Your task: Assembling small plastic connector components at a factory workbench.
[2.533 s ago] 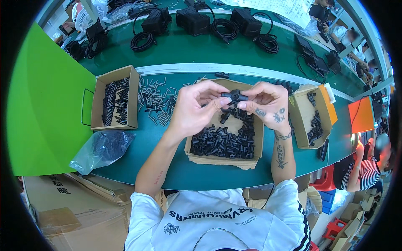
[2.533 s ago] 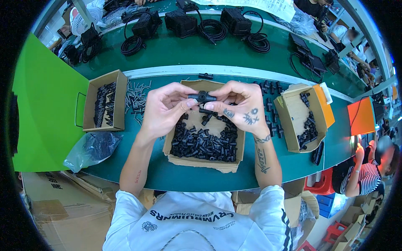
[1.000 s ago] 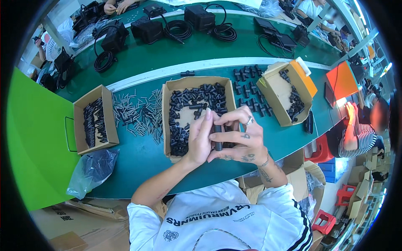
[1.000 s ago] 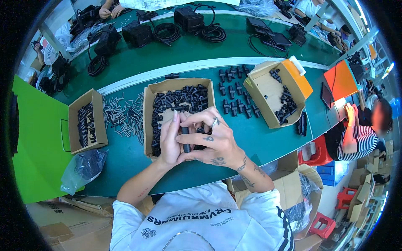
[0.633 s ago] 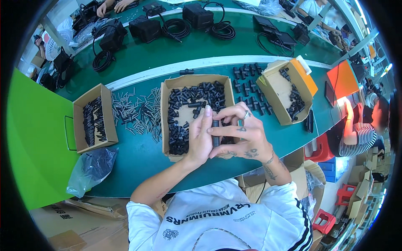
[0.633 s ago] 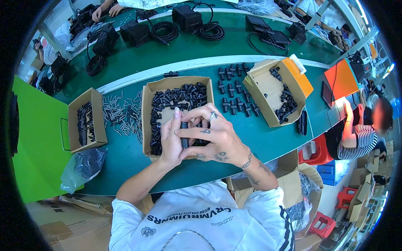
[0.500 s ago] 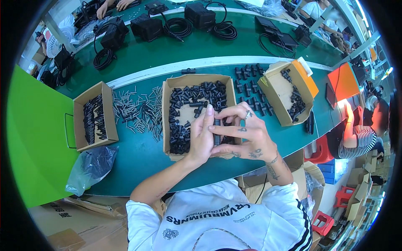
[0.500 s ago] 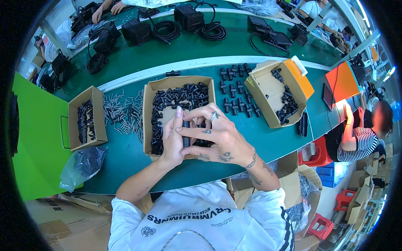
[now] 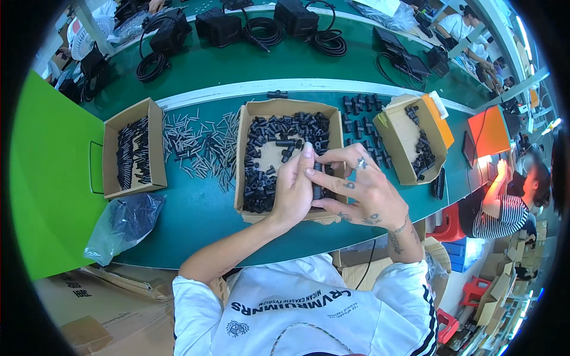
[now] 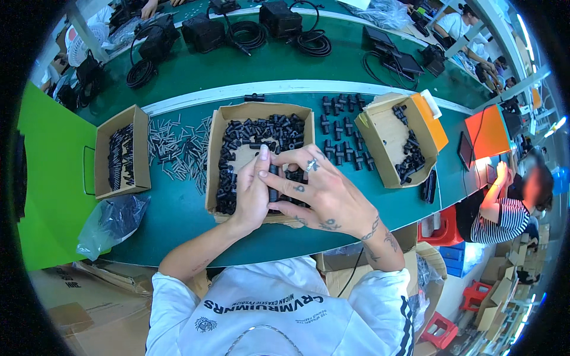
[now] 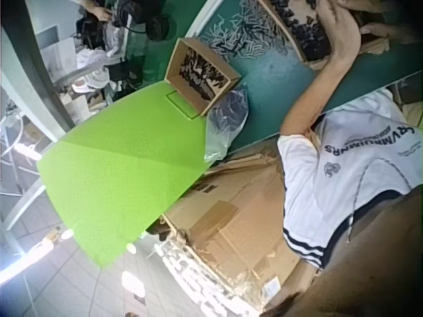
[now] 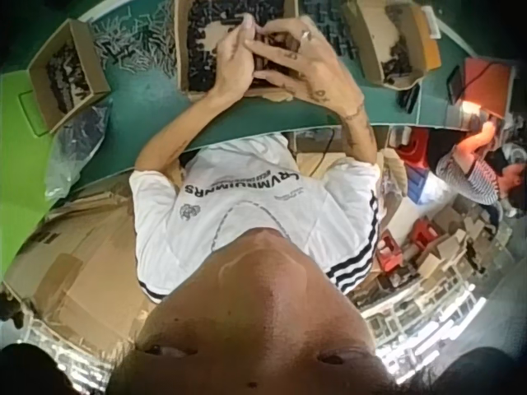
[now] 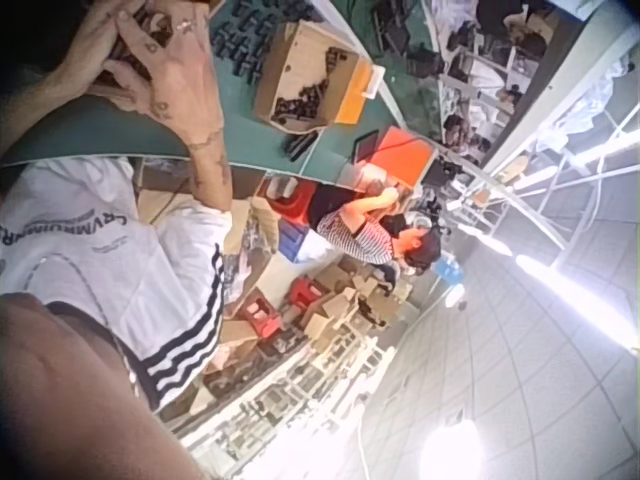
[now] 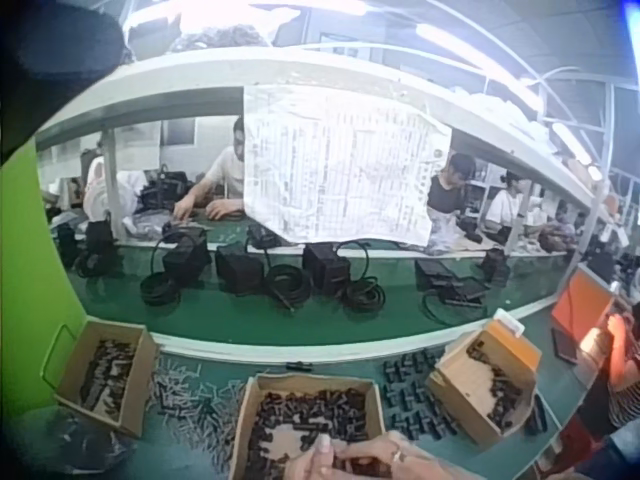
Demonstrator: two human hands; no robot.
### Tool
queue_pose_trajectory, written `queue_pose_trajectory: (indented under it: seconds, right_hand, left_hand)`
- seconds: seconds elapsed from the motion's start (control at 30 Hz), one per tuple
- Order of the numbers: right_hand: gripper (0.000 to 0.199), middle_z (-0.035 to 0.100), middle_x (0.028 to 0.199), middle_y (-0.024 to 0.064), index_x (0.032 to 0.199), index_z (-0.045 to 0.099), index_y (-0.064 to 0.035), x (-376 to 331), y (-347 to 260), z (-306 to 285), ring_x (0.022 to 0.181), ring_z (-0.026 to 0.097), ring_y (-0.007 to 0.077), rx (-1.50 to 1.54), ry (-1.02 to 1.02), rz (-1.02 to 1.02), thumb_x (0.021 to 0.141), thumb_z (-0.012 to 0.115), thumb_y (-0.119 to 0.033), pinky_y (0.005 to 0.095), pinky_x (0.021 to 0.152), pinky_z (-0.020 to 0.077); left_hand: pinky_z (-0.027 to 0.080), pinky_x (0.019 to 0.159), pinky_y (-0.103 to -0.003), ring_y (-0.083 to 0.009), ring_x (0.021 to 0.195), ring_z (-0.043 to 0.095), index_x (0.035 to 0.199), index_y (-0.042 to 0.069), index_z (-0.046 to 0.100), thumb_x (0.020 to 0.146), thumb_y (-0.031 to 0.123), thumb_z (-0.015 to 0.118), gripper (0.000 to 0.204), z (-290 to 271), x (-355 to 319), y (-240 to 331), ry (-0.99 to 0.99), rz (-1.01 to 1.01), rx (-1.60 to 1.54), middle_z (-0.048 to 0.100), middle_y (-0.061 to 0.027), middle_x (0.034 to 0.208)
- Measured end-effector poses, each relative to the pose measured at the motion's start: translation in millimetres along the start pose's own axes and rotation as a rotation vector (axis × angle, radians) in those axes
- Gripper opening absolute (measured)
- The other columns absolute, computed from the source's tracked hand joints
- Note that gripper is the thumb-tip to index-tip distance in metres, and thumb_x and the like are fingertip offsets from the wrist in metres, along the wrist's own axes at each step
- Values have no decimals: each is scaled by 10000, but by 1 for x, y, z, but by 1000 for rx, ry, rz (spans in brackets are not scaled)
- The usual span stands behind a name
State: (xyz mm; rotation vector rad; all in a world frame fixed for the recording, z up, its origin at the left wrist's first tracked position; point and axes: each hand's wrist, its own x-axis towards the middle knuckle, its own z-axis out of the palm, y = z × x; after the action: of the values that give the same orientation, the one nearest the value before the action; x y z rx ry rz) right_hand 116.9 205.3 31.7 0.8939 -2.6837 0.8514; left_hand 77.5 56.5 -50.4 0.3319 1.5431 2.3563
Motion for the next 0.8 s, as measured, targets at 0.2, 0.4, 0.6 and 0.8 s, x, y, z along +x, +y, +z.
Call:
queue_pose_trajectory:
  seconds: [0.2,0.4,0.6,0.8]
  right_hand:
    - [629,620,1115,107,1223,687,-106,3,6,-7,902,597,266,-15,-8,-51,618,860,-122,368,746,528]
    - [780,706,972,77,1261,651,-79,27,71,-48,741,589,191,-143,205,144,534,890,-228,327,686,529]
    - [752,716,1027,113,1237,634,-64,51,199,-35,889,665,254,-168,-79,263,571,933,-243,383,782,545]
    - [730,715,1042,153,1201,630,-39,59,231,-15,934,679,292,-157,-191,372,565,942,-215,409,811,559]
  left_hand:
    - [386,614,-229,-35,691,425,881,18,591,1093,326,358,441,0,1,-4,-34,9,14,522,20,740]
    - [433,593,-246,-86,635,528,938,12,576,1075,272,410,338,-10,13,15,-153,-112,-9,562,-24,715]
    - [481,798,-383,-292,827,617,1035,20,604,925,139,621,163,-34,29,16,-394,503,1140,630,-125,910]
    - [446,914,-447,-343,1072,546,1132,23,610,896,175,648,283,-50,28,12,-427,410,1456,569,-141,1109]
